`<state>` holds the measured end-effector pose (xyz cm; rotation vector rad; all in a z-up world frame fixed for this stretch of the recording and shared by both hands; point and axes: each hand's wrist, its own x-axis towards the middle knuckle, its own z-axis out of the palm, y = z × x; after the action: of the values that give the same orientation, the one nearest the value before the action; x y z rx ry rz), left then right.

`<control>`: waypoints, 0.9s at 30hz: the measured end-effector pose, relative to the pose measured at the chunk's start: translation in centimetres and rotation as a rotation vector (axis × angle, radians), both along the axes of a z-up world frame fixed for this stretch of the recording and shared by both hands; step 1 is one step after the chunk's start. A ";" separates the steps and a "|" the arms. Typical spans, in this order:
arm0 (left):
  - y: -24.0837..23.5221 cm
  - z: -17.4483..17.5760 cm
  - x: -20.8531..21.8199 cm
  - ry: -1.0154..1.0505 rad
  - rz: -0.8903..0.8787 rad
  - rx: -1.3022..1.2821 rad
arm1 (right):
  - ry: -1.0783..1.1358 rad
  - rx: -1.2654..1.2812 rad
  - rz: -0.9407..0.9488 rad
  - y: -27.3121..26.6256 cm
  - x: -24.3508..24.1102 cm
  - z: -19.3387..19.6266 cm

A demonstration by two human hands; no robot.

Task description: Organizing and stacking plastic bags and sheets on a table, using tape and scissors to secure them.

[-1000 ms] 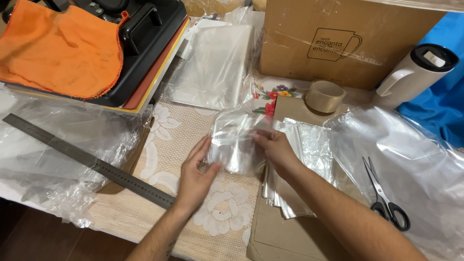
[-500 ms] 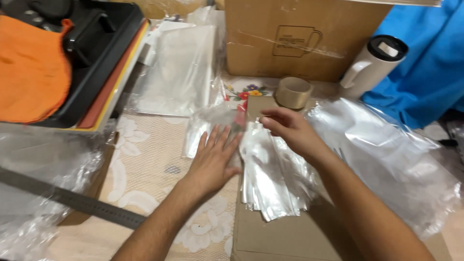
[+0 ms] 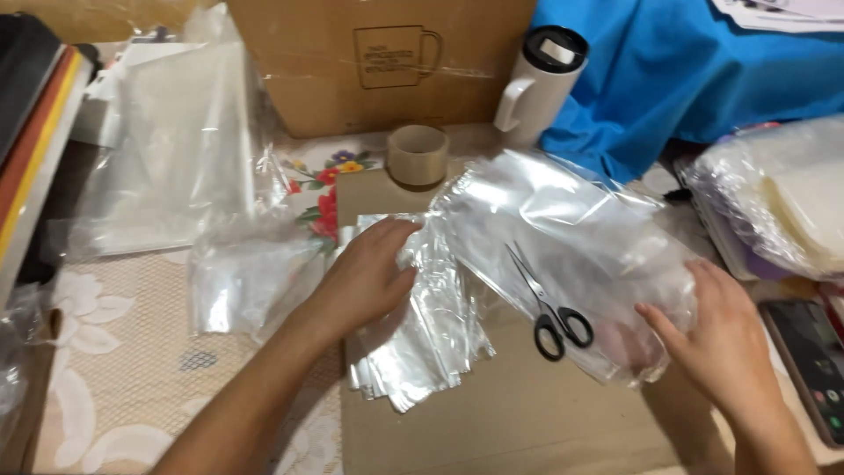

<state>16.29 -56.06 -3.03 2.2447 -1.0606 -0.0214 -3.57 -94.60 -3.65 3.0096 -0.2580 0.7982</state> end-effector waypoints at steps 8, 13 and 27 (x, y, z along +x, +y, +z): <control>-14.4 -3.0 -1.9 -0.418 -0.281 0.375 | 0.438 0.296 -0.122 -2.8 11.8 2.1; -13.2 -4.3 -0.7 -0.314 -0.254 0.403 | 0.638 0.319 -0.233 -3.2 15.4 2.7; -9.9 0.5 -4.4 -0.052 -0.271 0.378 | 0.508 0.341 0.037 -2.1 19.4 4.2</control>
<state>11.90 -65.94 -2.58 2.4195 -1.4848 -0.3035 15.83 -96.72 0.53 3.3990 -0.3509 -0.0380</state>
